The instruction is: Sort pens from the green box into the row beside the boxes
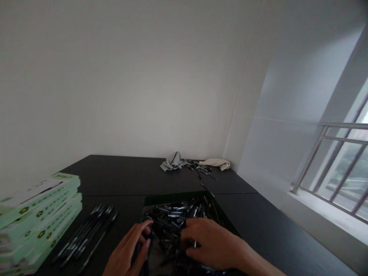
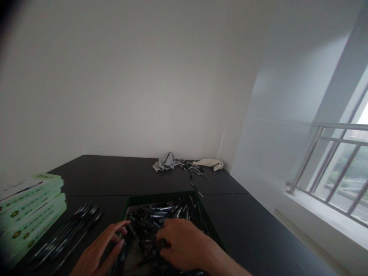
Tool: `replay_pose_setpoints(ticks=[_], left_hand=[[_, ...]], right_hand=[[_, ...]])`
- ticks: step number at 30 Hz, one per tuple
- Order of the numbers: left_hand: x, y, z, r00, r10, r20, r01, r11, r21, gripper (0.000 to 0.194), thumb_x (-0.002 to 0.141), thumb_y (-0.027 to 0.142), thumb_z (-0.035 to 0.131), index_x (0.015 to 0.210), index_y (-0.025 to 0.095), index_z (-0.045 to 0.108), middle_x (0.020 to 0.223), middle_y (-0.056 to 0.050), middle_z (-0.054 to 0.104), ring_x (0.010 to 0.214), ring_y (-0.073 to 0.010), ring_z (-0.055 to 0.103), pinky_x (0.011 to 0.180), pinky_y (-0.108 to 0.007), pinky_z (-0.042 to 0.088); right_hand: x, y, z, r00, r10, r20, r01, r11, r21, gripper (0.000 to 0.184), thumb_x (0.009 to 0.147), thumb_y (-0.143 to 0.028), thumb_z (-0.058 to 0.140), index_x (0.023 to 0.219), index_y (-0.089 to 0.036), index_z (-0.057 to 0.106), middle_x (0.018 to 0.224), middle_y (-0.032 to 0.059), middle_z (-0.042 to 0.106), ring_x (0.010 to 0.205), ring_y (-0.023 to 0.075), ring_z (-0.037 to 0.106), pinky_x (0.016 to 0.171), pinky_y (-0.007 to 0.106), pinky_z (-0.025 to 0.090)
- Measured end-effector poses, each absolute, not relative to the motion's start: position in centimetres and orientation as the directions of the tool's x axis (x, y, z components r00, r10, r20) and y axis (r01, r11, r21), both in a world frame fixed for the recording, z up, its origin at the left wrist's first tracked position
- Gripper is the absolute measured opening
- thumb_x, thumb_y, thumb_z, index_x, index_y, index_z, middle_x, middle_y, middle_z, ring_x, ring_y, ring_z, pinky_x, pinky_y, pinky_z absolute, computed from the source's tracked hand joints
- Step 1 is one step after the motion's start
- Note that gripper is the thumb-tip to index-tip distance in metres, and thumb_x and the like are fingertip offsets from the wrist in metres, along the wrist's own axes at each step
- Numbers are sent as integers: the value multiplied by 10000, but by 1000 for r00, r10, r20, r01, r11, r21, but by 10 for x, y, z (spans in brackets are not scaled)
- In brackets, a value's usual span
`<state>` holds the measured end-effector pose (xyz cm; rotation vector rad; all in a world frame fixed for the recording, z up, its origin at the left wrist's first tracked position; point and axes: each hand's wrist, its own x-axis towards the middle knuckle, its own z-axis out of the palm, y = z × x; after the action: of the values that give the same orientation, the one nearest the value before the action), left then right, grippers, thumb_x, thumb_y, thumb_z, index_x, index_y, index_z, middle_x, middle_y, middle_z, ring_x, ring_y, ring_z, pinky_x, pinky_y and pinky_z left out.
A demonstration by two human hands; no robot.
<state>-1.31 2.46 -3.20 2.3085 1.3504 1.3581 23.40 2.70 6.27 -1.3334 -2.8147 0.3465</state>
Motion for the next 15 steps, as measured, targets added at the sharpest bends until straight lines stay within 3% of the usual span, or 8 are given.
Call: replay_pose_setpoints(ticks=[4, 9, 15], left_hand=[[-13, 26, -33, 203, 718, 666, 632, -615, 471, 276, 880, 282, 475, 1152, 286, 518, 898, 16, 685, 785, -119, 685, 729, -164, 522], [-14, 26, -34, 207, 710, 673, 650, -615, 448, 280, 885, 264, 473, 1161, 299, 497, 895, 25, 679, 796, -105, 681, 736, -149, 512], [-15, 26, -34, 217, 746, 629, 645, -593, 481, 293, 893, 267, 467, 1179, 326, 472, 924, 37, 670, 820, -102, 670, 759, -156, 504]], right_hand=[[229, 25, 53, -690, 714, -115, 723, 673, -157, 312, 793, -244, 497, 1083, -214, 606, 1051, 82, 617, 885, 232, 616, 692, 291, 433], [231, 31, 48, -720, 649, -244, 682, 727, -80, 255, 786, -297, 522, 958, -200, 683, 883, 71, 699, 831, 247, 651, 622, 284, 425], [240, 37, 53, -655, 729, -197, 749, 662, -40, 219, 737, -240, 547, 874, -227, 716, 846, 47, 723, 835, 240, 665, 627, 280, 422]])
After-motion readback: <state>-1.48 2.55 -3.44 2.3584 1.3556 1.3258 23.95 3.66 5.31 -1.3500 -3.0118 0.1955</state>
